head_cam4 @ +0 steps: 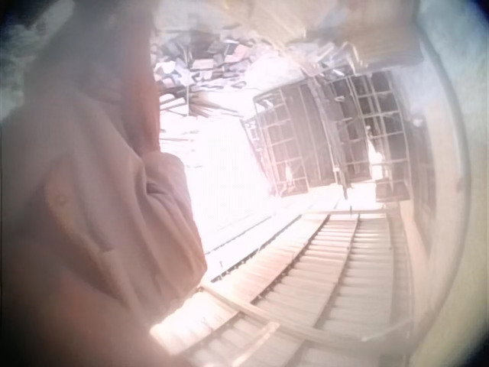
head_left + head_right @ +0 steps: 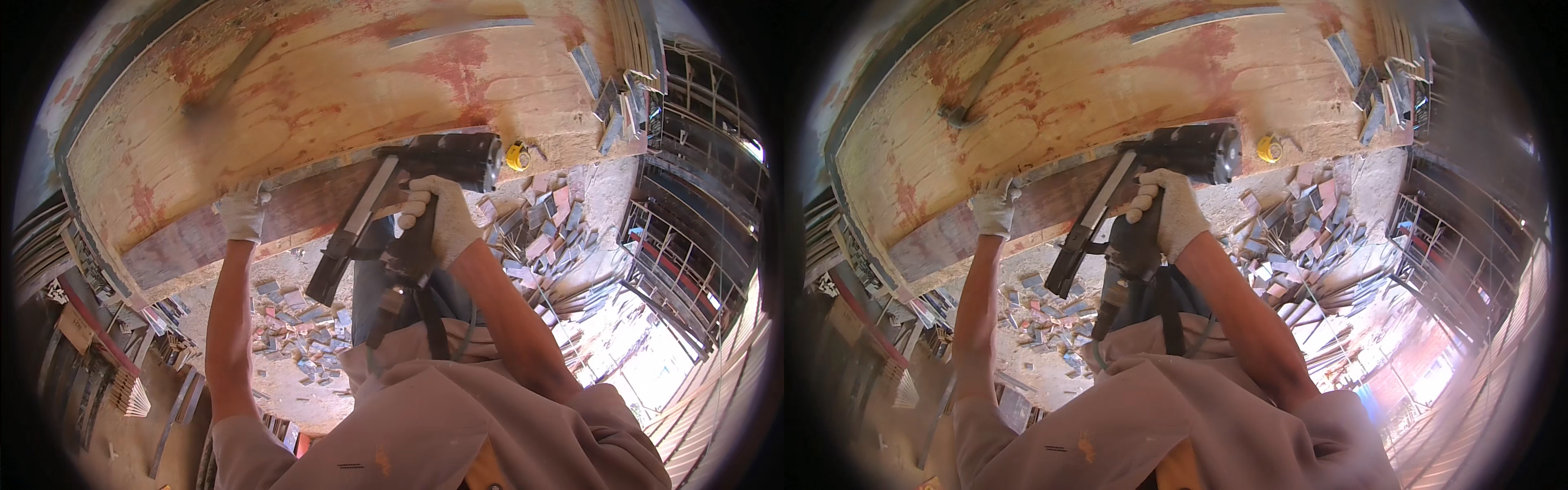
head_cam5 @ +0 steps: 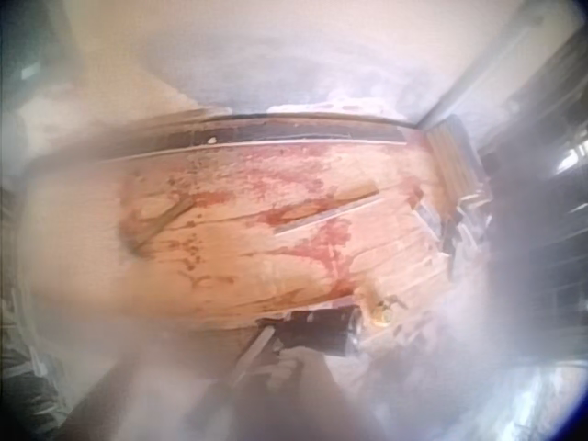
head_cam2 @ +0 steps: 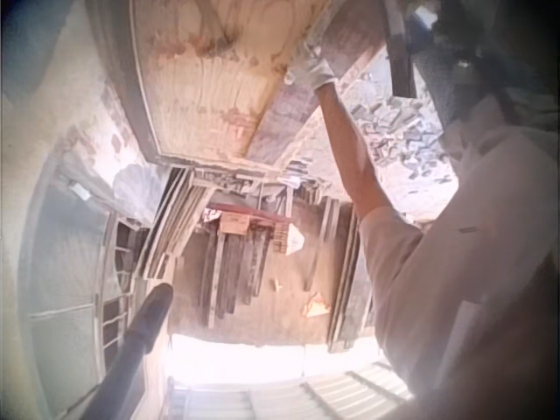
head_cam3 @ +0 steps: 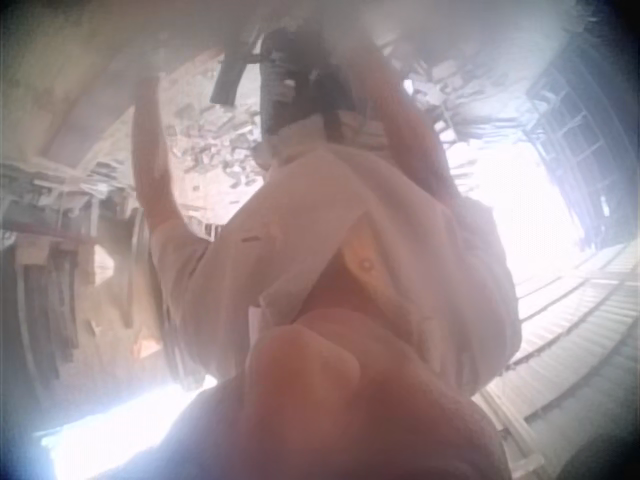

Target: The person assembles small wooden frames by placing pieces on a workbench, measuring with a tape measure, and fastening them with a nail gun. He then uses a hammer to tap the joints and stacks the finished frames.

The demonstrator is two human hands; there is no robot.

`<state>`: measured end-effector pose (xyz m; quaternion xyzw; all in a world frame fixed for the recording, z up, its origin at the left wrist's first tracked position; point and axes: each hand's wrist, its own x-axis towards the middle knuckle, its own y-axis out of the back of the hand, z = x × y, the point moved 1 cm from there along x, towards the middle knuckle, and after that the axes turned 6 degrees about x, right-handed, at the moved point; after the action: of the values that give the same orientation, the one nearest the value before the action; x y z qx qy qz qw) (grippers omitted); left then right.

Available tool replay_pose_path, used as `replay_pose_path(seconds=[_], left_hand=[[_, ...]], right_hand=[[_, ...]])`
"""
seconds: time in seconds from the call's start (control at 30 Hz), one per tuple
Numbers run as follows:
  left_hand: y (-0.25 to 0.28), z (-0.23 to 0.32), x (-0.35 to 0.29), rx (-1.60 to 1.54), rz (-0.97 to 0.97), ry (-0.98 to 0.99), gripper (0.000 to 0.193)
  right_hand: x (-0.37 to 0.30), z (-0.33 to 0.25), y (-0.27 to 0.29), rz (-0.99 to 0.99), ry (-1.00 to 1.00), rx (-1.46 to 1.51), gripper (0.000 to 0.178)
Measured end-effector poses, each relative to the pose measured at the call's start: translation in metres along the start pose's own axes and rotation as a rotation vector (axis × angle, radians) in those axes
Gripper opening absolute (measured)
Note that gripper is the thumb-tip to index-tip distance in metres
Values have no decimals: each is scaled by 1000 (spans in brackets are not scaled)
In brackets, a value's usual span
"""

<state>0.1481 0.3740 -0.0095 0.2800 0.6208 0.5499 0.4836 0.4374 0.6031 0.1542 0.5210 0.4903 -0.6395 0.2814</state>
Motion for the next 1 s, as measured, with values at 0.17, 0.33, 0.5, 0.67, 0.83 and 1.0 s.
replay_pose_path(seconds=[0.17,0.33,0.5,0.67,0.83,1.0], left_hand=[[4,5,1,-44,65,19,38],[-2,0,-6,-83,22,67,38],[0,2,0,-39,43,66,31],[9,1,1,-52,1,38,35],[8,-72,-27,-87,55,35,40],[-13,-116,-48,-109,90,12,43]], right_hand=[[19,22,-11,100,26,-51,7],[13,37,-12,63,-1,-43,10],[18,72,-37,53,-46,-117,5],[27,96,-34,82,44,-166,7],[14,122,-52,2,62,-59,12],[15,186,-82,-31,-28,-72,13]])
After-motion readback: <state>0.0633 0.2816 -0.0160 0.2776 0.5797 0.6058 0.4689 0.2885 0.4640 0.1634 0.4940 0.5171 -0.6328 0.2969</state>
